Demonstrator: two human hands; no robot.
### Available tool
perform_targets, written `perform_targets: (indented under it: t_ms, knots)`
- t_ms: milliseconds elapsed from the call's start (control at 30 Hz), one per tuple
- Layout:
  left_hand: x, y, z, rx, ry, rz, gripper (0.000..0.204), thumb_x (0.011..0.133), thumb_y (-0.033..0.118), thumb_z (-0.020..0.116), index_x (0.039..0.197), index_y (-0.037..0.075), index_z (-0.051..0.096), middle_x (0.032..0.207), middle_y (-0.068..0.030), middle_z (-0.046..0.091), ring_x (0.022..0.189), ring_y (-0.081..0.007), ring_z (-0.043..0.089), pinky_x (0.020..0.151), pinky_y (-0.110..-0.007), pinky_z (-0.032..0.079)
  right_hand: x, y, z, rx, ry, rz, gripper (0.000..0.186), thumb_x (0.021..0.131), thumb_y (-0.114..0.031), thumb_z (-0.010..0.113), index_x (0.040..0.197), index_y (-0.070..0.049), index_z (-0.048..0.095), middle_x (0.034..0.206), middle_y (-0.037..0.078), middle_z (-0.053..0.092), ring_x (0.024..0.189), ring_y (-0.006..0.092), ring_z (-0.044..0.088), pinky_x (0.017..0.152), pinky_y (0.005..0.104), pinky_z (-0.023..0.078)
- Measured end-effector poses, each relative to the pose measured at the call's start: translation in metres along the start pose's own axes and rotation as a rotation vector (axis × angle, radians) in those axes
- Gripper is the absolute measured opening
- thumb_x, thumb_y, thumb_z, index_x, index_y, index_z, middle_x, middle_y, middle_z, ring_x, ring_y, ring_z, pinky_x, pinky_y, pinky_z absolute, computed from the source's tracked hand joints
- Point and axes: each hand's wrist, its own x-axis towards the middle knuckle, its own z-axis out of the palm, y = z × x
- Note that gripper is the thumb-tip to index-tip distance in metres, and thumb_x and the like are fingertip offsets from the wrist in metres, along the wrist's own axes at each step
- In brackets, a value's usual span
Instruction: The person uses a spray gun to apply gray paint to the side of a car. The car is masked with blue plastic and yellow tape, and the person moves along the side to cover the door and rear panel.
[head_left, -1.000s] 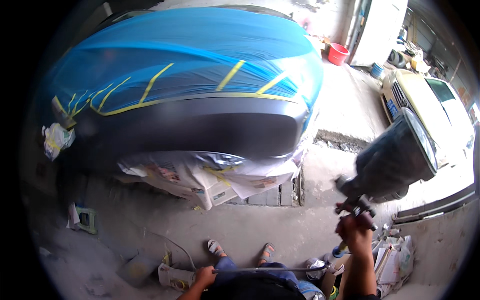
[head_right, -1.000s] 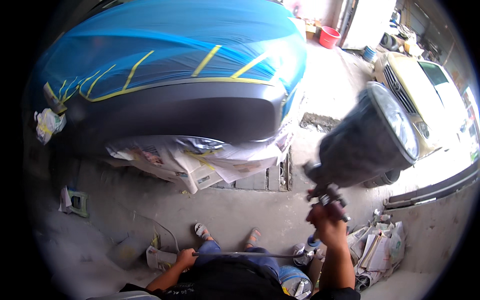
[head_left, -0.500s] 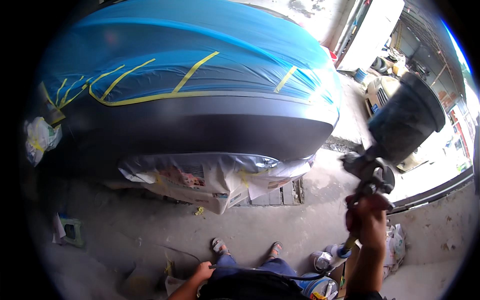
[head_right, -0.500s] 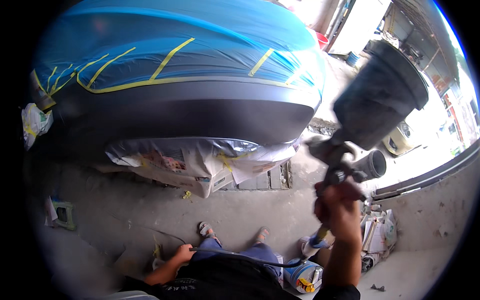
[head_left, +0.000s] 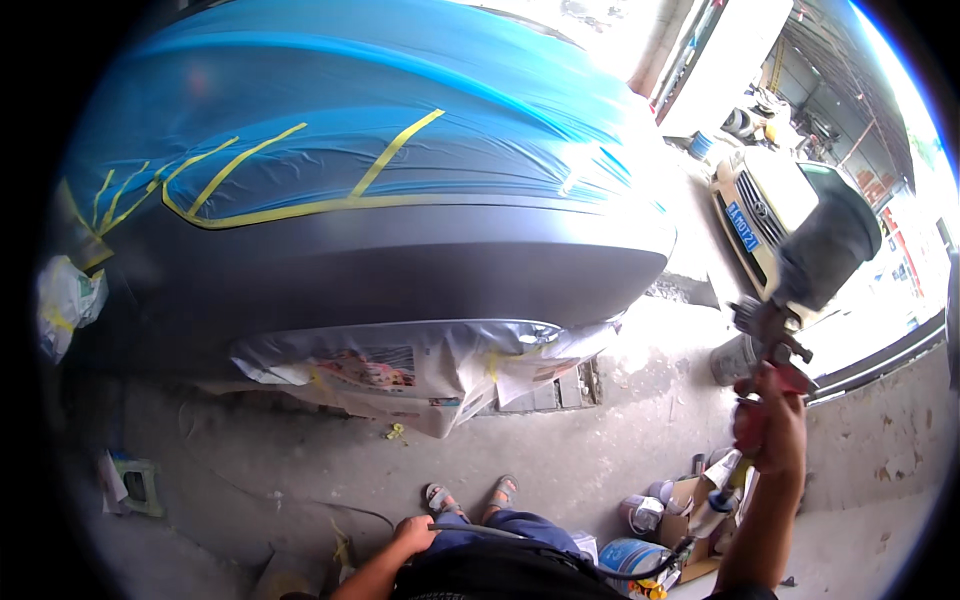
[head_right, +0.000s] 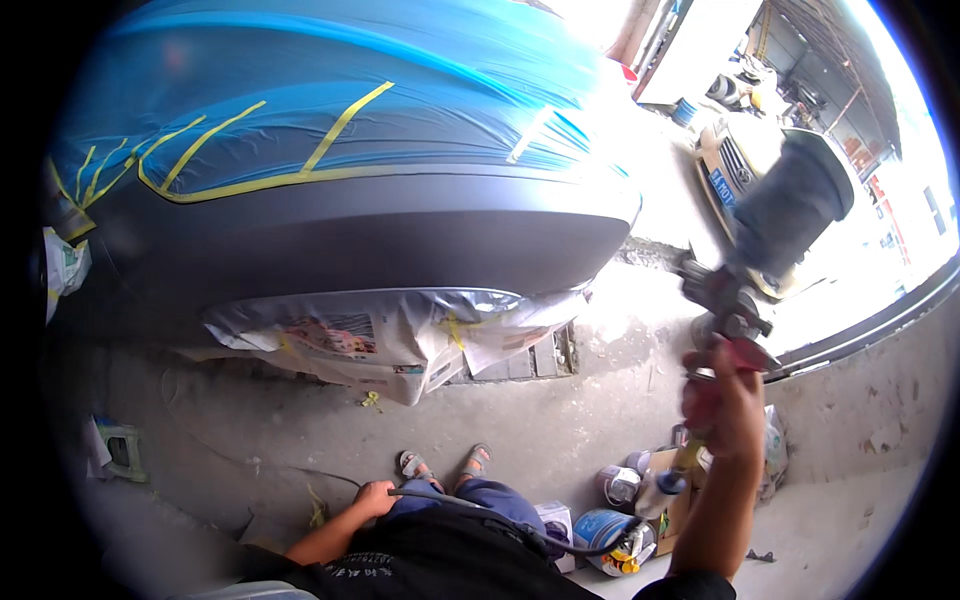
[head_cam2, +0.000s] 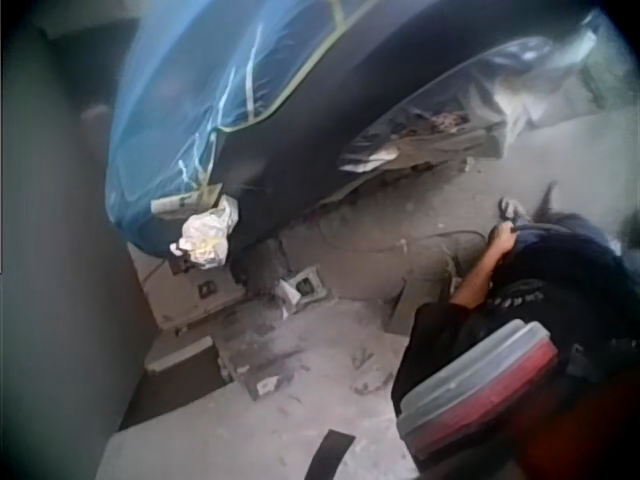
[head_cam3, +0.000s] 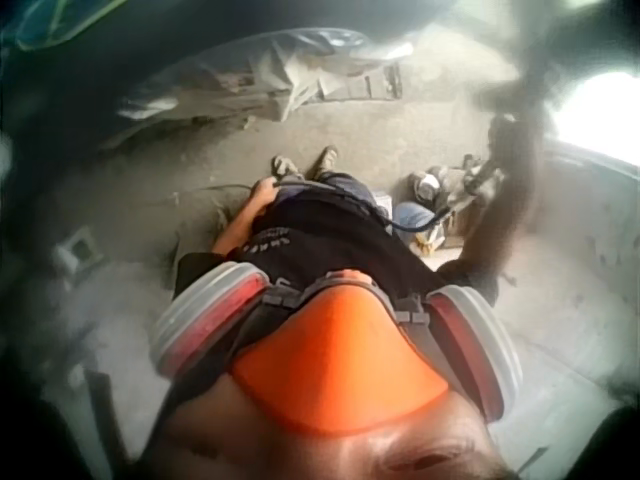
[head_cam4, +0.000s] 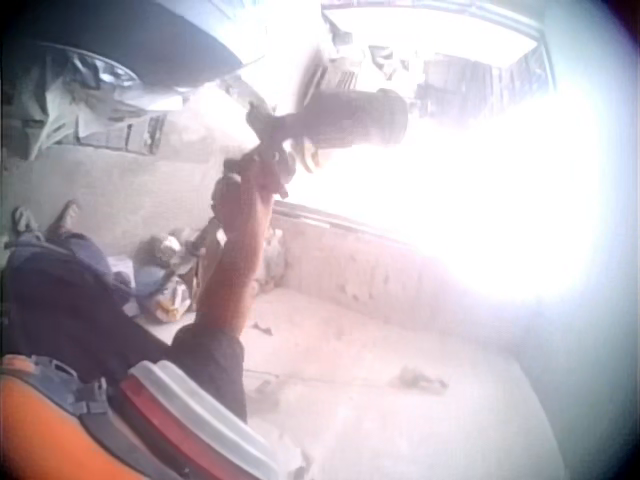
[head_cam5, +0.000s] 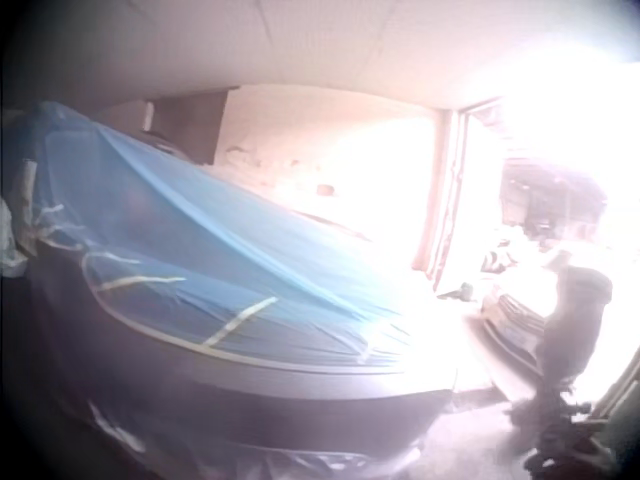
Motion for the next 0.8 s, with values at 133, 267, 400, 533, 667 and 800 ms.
perform_targets:
  t_ms: [133,267,400,533,667,800]
  knots:
    - [0.0,0.015,-0.011,0.004,-0.017,-0.03,0.028,0.076,0.039,0.064,0.086,0.013,0.063,0.089,-0.0121,0.066,0.088,-0.0307,0.062,0.074,-0.041,0.047,0.032,0.028,-0.095,0.039,0.127,0.004,0.026,0.09,-0.029,0.056,0.104,-0.008,0.05,0.082,0.008,0.062,0.048,0.0095,0.051,0.035,0.0221,0.039]
    - [0.009,0.028,-0.006,0.032,0.032,-0.014,0.029,0.076,0.039,0.064,0.086,0.012,0.063,0.09,-0.0123,0.065,0.088,-0.0305,0.061,0.074,-0.041,0.047,0.042,0.061,-0.147,-0.001,0.25,0.013,0.031,0.088,-0.033,0.057,0.104,-0.007,0.052,0.08,0.004,0.062,0.048,0.0082,0.05,0.035,0.0215,0.039]
    - [0.015,0.024,-0.008,0.033,0.02,-0.004,0.028,0.076,0.038,0.064,0.086,0.011,0.063,0.091,-0.0127,0.065,0.088,-0.0314,0.061,0.074,-0.042,0.047,0.034,0.062,-0.129,-0.114,0.276,-0.005,0.035,0.088,-0.04,0.055,0.099,-0.007,0.055,0.072,0.004,0.061,0.045,0.0071,0.049,0.034,0.0192,0.037]
    - [0.029,0.016,-0.015,0.048,0.031,0.037,0.028,0.076,0.037,0.064,0.087,0.011,0.064,0.091,-0.0138,0.065,0.087,-0.0327,0.061,0.073,-0.042,0.048,0.009,0.037,-0.056,-0.102,0.126,-0.132,0.039,0.09,-0.038,0.053,0.111,-0.006,0.048,0.092,0.01,0.063,0.044,0.0076,0.05,0.033,0.0193,0.037]
    - [0.039,0.011,-0.033,0.07,-0.041,0.057,0.028,0.075,0.037,0.064,0.087,0.011,0.064,0.091,-0.0144,0.065,0.086,-0.033,0.061,0.072,-0.042,0.048,-0.015,0.023,-0.005,0.032,-0.263,-0.057,0.046,0.088,-0.034,0.056,0.116,0.001,0.044,0.101,0.019,0.061,0.048,0.0099,0.053,0.038,0.0213,0.04]
    - [0.052,-0.005,-0.05,0.078,-0.083,0.076,0.028,0.075,0.037,0.064,0.087,0.011,0.064,0.09,-0.0141,0.065,0.086,-0.0324,0.062,0.073,-0.042,0.048,-0.025,0.011,0.054,0.226,-0.646,-0.025,0.052,0.085,-0.028,0.06,0.121,0.006,0.041,0.103,0.029,0.058,0.055,0.0144,0.059,0.043,0.0217,0.042]
